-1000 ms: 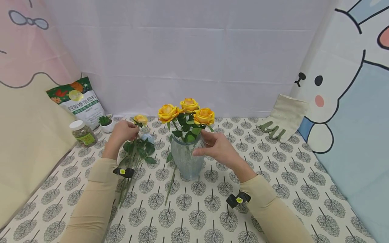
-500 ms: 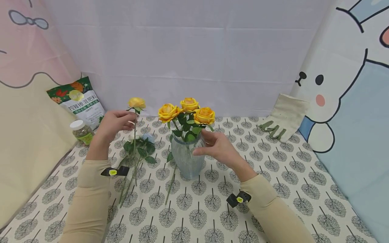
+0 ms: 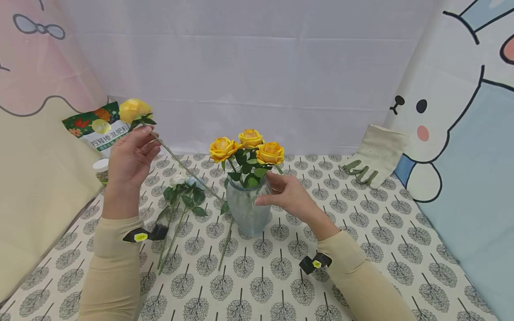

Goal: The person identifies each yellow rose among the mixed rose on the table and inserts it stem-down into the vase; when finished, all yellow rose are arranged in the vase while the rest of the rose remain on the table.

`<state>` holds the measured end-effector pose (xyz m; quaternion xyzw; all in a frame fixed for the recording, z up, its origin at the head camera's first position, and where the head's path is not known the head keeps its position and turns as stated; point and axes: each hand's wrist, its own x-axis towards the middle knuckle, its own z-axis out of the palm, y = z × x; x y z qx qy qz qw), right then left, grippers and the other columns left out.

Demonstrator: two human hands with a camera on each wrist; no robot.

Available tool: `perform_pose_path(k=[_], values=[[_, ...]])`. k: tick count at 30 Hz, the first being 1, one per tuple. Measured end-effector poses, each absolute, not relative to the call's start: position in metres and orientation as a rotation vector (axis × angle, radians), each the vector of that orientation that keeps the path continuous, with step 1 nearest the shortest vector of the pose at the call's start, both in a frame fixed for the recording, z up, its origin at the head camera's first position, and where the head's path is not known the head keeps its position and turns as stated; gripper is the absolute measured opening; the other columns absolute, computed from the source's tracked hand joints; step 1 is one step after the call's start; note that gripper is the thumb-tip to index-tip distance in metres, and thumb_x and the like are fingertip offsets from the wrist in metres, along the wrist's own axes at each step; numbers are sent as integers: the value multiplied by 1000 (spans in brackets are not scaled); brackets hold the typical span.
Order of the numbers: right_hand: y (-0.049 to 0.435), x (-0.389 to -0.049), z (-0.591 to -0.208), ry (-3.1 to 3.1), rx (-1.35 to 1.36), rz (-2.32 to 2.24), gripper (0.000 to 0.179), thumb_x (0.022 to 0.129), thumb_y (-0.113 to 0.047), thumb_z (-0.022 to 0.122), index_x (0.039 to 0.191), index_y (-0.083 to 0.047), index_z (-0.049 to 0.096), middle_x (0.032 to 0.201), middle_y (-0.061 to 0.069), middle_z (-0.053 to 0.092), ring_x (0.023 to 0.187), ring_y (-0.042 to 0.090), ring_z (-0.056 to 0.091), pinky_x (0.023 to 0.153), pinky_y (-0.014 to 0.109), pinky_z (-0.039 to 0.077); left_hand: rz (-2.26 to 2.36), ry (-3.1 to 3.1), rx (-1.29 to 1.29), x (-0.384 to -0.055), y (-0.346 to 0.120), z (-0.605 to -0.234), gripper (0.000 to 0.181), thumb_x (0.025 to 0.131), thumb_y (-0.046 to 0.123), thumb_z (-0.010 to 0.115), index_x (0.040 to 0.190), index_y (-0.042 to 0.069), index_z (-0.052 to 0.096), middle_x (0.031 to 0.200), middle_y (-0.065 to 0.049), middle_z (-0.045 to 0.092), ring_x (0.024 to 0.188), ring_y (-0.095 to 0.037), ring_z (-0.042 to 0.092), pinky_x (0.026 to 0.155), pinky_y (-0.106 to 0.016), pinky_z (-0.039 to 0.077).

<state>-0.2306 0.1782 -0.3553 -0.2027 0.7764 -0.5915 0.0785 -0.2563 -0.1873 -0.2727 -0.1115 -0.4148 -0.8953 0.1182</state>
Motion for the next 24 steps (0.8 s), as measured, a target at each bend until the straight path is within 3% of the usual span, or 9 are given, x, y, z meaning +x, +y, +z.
perform_pose_path(k=[10,17,24], values=[[178,-231,-354,2333,-615,-1765,85,78,-20,87,147,4,43,148,20,47,132,36,51,108,45,42,-2544,-846,-420,-243,-166,-264,12,92,-4,68,101,-11,67,81,-21,68,64,-28,70,59,-30,61],[178,-231,-356,2334,-611,-1761,88,78,-20,87,148,5,41,149,22,46,133,38,49,109,46,41,-2410,-840,-498,-229,-153,-259,14,87,-9,73,98,-15,67,85,-22,69,65,-29,71,61,-34,61],[178,-230,-354,2317,-617,-1773,86,78,-18,87,148,4,42,148,21,47,133,37,49,109,45,42,-2192,-906,-631,-212,-141,-252,20,86,-12,69,99,-26,61,80,-24,66,63,-31,69,61,-36,61]])
